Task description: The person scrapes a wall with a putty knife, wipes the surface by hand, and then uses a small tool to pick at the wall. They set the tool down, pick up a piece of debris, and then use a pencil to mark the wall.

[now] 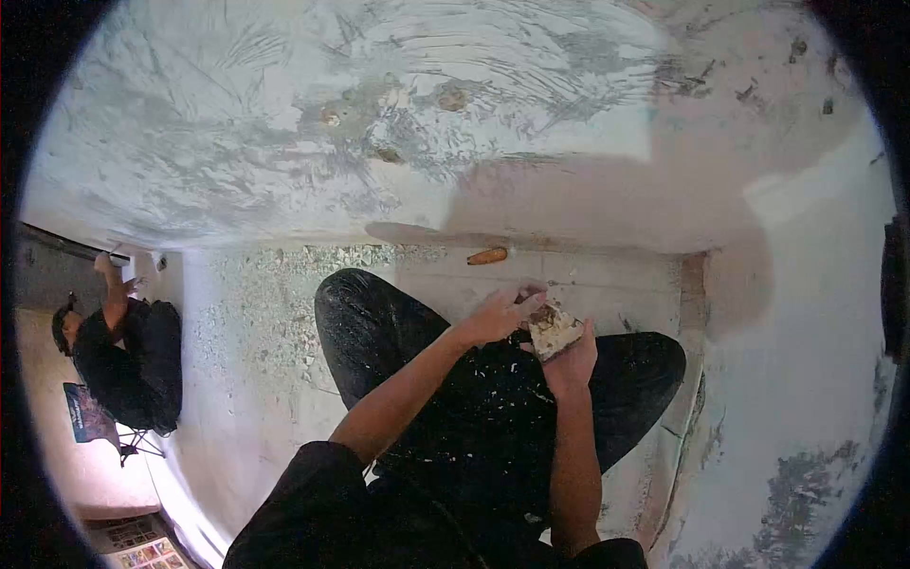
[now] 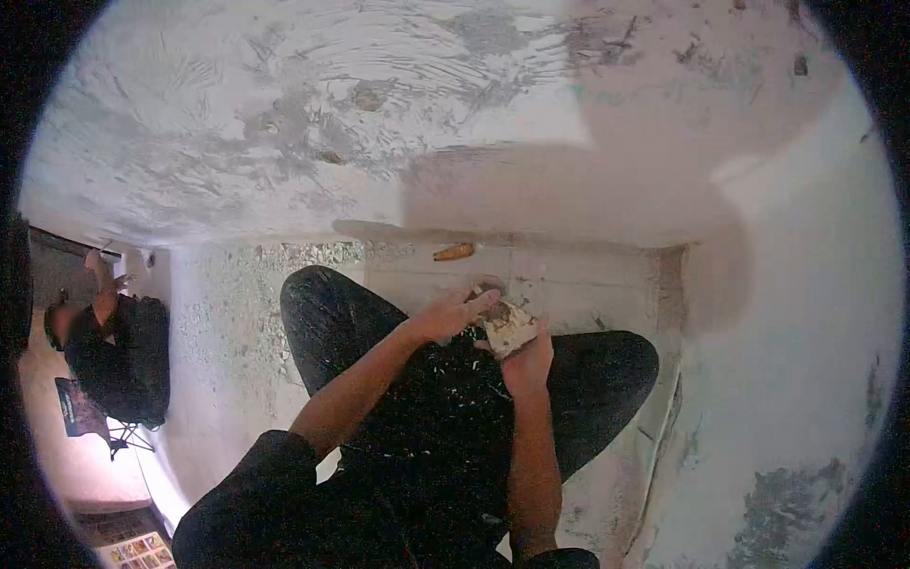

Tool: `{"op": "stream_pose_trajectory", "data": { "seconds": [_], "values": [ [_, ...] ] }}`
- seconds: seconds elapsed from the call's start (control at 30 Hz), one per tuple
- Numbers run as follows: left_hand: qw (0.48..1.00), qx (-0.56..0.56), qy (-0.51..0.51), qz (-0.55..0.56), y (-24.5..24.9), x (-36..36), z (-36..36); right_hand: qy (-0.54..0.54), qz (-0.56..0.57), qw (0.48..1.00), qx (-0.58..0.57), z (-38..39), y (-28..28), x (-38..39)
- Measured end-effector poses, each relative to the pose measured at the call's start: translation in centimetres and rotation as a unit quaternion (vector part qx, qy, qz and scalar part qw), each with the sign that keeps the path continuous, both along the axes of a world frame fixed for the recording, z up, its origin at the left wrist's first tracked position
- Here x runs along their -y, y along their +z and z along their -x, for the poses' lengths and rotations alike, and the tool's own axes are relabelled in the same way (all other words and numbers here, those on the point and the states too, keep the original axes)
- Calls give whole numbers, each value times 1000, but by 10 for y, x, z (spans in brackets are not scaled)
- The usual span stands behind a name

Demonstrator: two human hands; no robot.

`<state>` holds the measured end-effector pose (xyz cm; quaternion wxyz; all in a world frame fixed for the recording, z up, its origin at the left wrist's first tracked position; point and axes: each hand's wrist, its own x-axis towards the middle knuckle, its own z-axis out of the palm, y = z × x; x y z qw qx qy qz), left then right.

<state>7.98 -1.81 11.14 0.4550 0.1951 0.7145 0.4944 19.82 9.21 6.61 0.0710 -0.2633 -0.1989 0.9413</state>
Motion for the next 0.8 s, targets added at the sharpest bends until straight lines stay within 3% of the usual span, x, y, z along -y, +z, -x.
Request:
{"op": "stream_pose_trajectory", "data": {
  "seconds": [0.1,0.13,0.17,0.2,0.33,0.37,0.4,0.43,0.47,0.5,0.53,0.57,0.6,0.63,0.67,0.7,0.73,0.77,0.8],
  "values": [
    [994,53,-63,-78,7,3,8,1,45,998,-35,-1,6,2],
    [994,49,-63,-77,11,4,12,27,66,992,-108,-3,5,-1],
    [984,-60,-168,16,16,4,16,52,84,979,-180,-4,5,-4],
    [943,-166,-267,108,21,5,20,50,82,978,-183,-6,3,-5],
    [932,-213,-285,70,30,19,42,14,8,985,-169,-7,-10,-15],
    [983,27,-125,-132,27,24,49,-11,-21,990,-140,-6,-12,-20],
    [910,263,50,-317,22,29,55,-11,-20,990,-142,-5,-11,-23],
    [911,260,49,-317,7,34,58,-55,-20,992,-115,-3,-7,-26],
    [969,124,-18,-214,-12,41,56,-98,-21,991,-87,-2,-4,-28],
    [991,-15,-84,-103,-24,45,54,-100,-20,990,-92,-1,3,-28],
    [991,-16,-86,-103,-10,43,47,-102,-19,990,-93,0,0,-27],
    [965,-217,-143,-39,4,42,38,-95,-16,990,-98,0,-6,-26],
    [892,-408,-195,27,13,40,30,-90,-12,991,-103,2,-7,-25],
    [890,-409,-199,27,12,36,27,-94,-11,990,-105,2,-7,-24],
    [983,-169,-41,-55,11,31,22,-86,-34,993,-79,2,-6,-21],
    [980,86,122,-131,10,30,17,-77,-57,994,-54,2,-4,-20],
    [980,85,122,-130,10,34,6,-77,-56,994,-55,2,-5,-19],
    [969,-235,-64,45,11,38,-7,-70,-68,993,-62,3,-8,-19],
    [795,-514,-241,213,15,39,-13,-65,-81,992,-69,4,-10,-20]
  ]
}}
